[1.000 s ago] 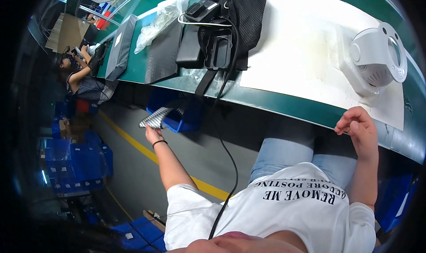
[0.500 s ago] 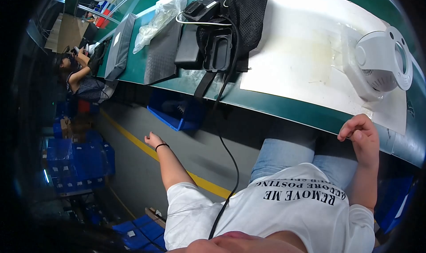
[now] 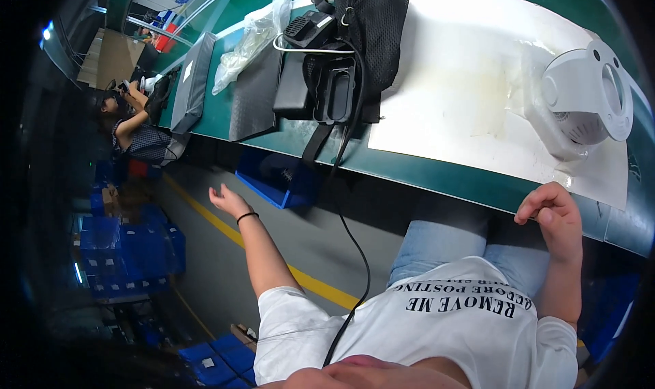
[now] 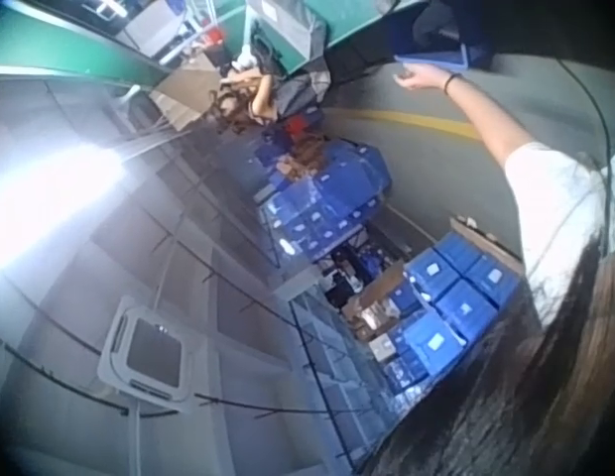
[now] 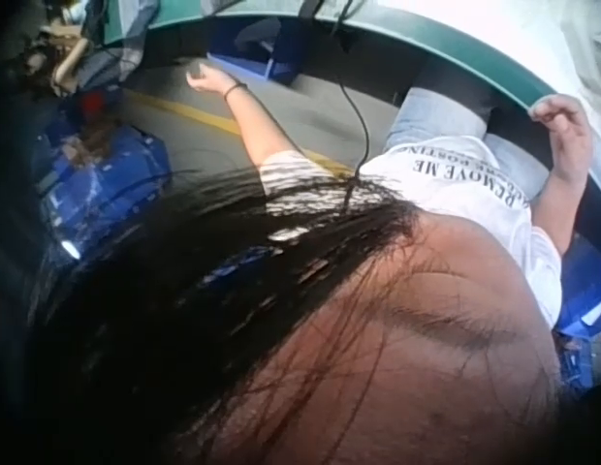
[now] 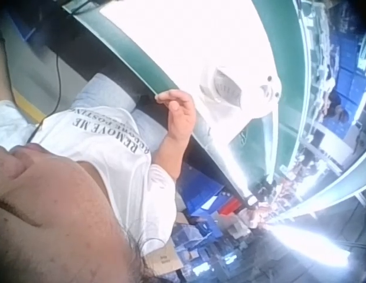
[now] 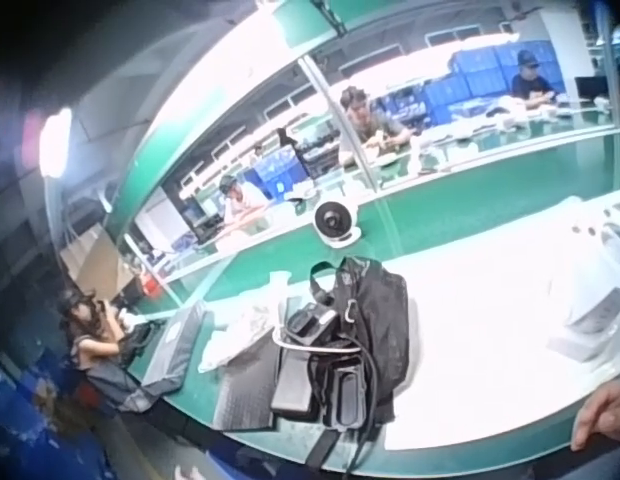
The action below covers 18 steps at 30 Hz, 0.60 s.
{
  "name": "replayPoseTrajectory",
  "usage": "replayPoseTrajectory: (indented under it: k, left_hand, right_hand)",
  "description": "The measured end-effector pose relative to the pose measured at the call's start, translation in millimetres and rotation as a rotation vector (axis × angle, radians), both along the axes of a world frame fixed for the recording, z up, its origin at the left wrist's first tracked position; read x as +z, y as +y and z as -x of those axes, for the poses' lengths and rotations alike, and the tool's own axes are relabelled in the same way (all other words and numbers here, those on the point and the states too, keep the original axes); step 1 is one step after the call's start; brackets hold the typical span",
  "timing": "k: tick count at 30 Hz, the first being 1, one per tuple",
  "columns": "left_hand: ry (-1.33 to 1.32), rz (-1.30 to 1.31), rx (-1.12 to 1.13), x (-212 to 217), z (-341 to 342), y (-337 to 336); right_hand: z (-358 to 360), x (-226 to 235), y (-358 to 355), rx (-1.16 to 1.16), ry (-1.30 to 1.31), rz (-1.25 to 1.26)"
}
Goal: Assembling a security camera by installing internal components into the housing.
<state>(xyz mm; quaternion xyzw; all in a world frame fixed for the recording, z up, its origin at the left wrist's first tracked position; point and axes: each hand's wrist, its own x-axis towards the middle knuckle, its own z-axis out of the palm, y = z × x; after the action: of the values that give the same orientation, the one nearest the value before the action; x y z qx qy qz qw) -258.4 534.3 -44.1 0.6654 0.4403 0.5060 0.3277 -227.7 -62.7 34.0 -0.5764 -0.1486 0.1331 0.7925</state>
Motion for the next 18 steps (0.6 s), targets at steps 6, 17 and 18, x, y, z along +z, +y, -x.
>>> replayPoseTrajectory:
  k: [6,17,18]
  left_hand:
    - [0.365,-0.680,-0.317,70,-77,-31]
    - [0.982,-0.740,-0.115,104,-102,-82]
    - [0.940,-0.770,-0.095,106,-103,-84]
  right_hand:
    - [3,2,1,-0.002,0.000,0.006]
    - [7,6,1,0.059,-0.040,0.047]
    - [7,6,0,0.065,-0.037,0.053]
